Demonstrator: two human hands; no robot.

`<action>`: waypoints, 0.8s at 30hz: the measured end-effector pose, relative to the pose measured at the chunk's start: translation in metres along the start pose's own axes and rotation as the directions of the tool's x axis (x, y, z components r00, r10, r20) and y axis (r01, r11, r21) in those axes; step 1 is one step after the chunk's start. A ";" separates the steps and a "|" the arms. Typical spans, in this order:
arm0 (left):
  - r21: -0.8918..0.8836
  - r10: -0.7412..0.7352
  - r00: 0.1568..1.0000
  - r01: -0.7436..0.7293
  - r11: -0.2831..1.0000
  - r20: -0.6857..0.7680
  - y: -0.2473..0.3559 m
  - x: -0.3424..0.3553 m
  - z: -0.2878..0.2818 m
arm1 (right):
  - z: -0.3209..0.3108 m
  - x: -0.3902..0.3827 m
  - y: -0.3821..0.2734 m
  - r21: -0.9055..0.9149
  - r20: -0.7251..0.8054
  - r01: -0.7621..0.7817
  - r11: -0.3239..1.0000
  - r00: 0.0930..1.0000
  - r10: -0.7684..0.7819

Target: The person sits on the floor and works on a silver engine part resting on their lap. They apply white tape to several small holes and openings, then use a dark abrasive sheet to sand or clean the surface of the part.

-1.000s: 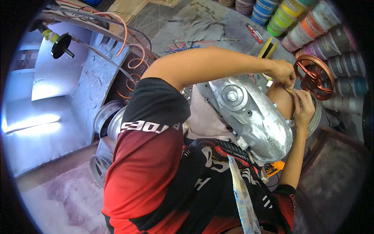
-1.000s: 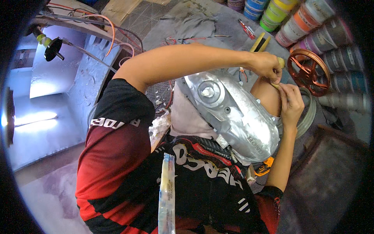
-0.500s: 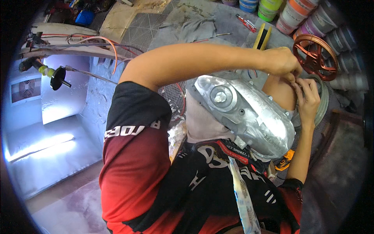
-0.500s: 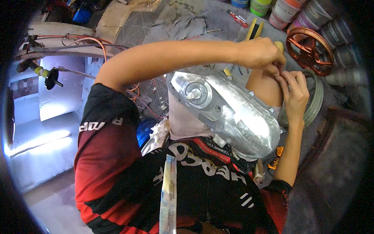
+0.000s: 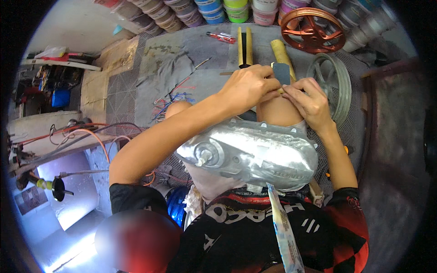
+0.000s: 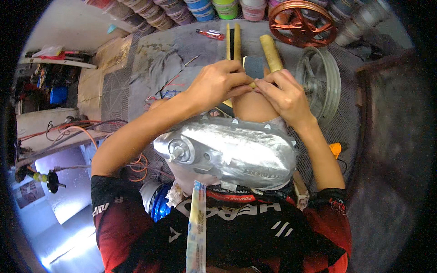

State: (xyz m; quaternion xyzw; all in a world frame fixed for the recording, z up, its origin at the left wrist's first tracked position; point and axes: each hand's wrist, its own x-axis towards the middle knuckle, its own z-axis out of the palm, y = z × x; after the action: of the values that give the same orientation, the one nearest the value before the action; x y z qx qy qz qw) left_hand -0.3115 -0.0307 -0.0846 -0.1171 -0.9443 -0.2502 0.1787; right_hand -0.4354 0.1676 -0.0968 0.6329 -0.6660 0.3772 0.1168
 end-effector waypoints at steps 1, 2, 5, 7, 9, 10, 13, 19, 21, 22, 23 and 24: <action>-0.033 -0.014 1.000 0.014 0.999 -0.006 -0.001 0.001 0.002 | -0.001 0.000 0.000 -0.009 0.002 -0.015 1.000 1.000 0.015; -0.054 -0.019 1.000 0.018 0.998 -0.011 0.000 0.001 0.002 | -0.002 0.000 -0.004 -0.011 0.005 -0.031 0.999 1.000 0.031; -0.081 -0.030 1.000 0.029 0.996 -0.009 0.006 0.000 0.002 | 0.000 -0.006 -0.005 -0.022 0.015 -0.050 0.999 0.999 0.050; -0.082 -0.011 0.999 0.008 0.997 -0.035 0.005 -0.002 0.007 | 0.000 -0.005 -0.006 -0.035 0.010 -0.042 0.999 0.999 0.042; -0.071 0.000 1.000 -0.002 0.997 -0.031 0.004 -0.003 0.009 | 0.001 -0.006 -0.007 -0.043 0.000 -0.043 0.998 0.999 0.043; -0.058 0.002 1.000 -0.003 0.998 -0.013 0.004 -0.005 0.008 | 0.001 -0.006 -0.007 -0.047 -0.005 -0.043 0.998 0.999 0.043; -0.054 0.004 1.000 -0.002 0.999 0.028 0.003 -0.009 0.007 | 0.002 -0.006 -0.008 -0.055 0.019 -0.050 0.997 0.999 0.051; -0.116 0.009 1.000 -0.013 0.993 -0.030 0.004 -0.006 0.008 | 0.000 -0.005 -0.004 -0.050 0.027 -0.044 0.998 0.999 0.045; -0.122 0.013 0.999 -0.017 0.992 -0.032 0.002 -0.006 0.010 | 0.001 -0.005 -0.005 -0.050 0.029 -0.055 0.997 0.998 0.056; -0.129 0.013 0.999 -0.016 0.992 -0.031 0.001 -0.007 0.011 | 0.001 -0.005 -0.005 -0.048 0.030 -0.060 0.997 0.998 0.062; -0.131 0.010 1.000 -0.014 0.991 -0.030 0.002 -0.006 0.008 | 0.001 -0.004 -0.003 -0.030 0.037 -0.040 0.999 0.998 0.041; -0.132 0.018 1.000 -0.019 0.991 -0.003 0.003 -0.005 0.004 | -0.001 -0.003 -0.001 -0.011 0.044 -0.019 1.000 0.999 0.019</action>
State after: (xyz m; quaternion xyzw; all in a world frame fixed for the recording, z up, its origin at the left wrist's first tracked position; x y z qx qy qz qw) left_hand -0.3068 -0.0264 -0.0888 -0.1372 -0.9244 -0.3106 0.1737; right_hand -0.4340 0.1704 -0.0980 0.6340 -0.6765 0.3606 0.1019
